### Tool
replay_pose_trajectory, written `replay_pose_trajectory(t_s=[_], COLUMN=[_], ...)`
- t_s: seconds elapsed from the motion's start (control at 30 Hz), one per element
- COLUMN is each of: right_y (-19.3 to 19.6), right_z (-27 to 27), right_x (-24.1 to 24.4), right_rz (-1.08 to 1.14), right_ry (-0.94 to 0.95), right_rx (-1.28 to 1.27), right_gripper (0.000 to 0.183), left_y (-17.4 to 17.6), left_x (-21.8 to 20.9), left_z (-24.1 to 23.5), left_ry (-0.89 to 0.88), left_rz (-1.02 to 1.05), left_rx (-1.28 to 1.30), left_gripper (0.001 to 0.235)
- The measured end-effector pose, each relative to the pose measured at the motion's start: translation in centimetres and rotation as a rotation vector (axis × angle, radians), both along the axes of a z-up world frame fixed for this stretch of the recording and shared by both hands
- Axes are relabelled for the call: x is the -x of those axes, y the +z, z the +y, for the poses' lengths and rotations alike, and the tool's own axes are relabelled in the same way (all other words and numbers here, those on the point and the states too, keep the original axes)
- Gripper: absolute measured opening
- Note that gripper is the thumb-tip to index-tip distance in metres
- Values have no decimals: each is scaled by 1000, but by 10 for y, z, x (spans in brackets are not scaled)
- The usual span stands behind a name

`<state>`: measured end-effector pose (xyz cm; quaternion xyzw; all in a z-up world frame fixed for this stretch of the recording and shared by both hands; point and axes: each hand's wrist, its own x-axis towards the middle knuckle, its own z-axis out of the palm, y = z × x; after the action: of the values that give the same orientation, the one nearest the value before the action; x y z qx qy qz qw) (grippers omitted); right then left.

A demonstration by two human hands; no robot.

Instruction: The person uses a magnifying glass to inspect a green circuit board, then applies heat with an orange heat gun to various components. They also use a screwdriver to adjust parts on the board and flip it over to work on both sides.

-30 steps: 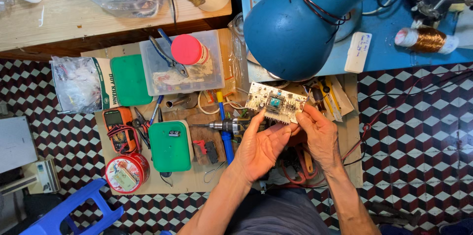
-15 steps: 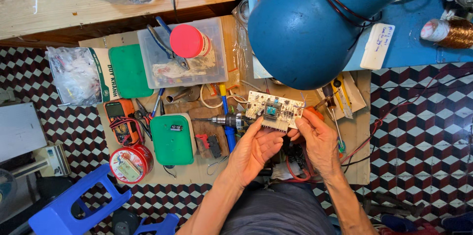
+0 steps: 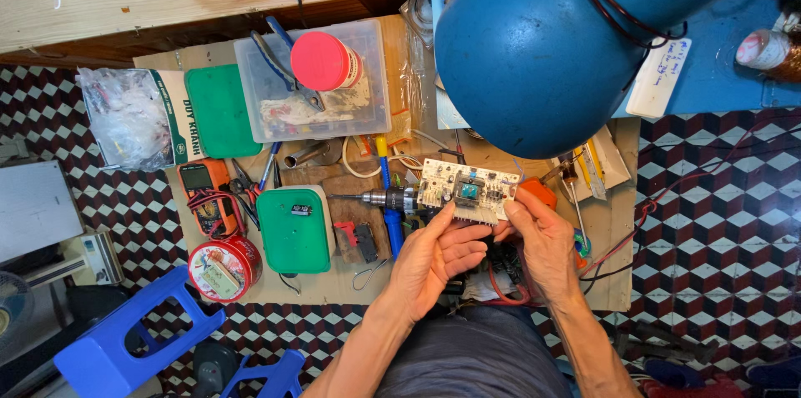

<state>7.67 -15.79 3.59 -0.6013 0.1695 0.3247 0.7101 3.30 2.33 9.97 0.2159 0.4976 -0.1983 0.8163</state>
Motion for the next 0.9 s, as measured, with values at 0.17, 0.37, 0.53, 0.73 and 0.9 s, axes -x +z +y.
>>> replay_pose_trajectory(t_s=[0.17, 0.37, 0.53, 0.73, 0.9], right_y=[0, 14, 25, 32, 36], right_z=[1, 6, 14, 16, 17], right_x=[1, -3, -7, -8, -8], right_rz=[31, -28, -71, -93, -139], right_ry=[-41, 56, 91, 126, 152], right_rx=[-29, 85, 144, 174, 214], right_gripper=[42, 40, 38, 39, 38], left_y=[2, 0, 17, 26, 18], left_x=[2, 18, 24, 14, 11], left_z=[0, 7, 13, 13, 11], left_ry=[-111, -323, -478, -677, -701], left_rz=[13, 57, -210, -598, -588], left_rx=[-105, -554, -1246, -1557, -1550], left_gripper=[55, 53, 25, 34, 26])
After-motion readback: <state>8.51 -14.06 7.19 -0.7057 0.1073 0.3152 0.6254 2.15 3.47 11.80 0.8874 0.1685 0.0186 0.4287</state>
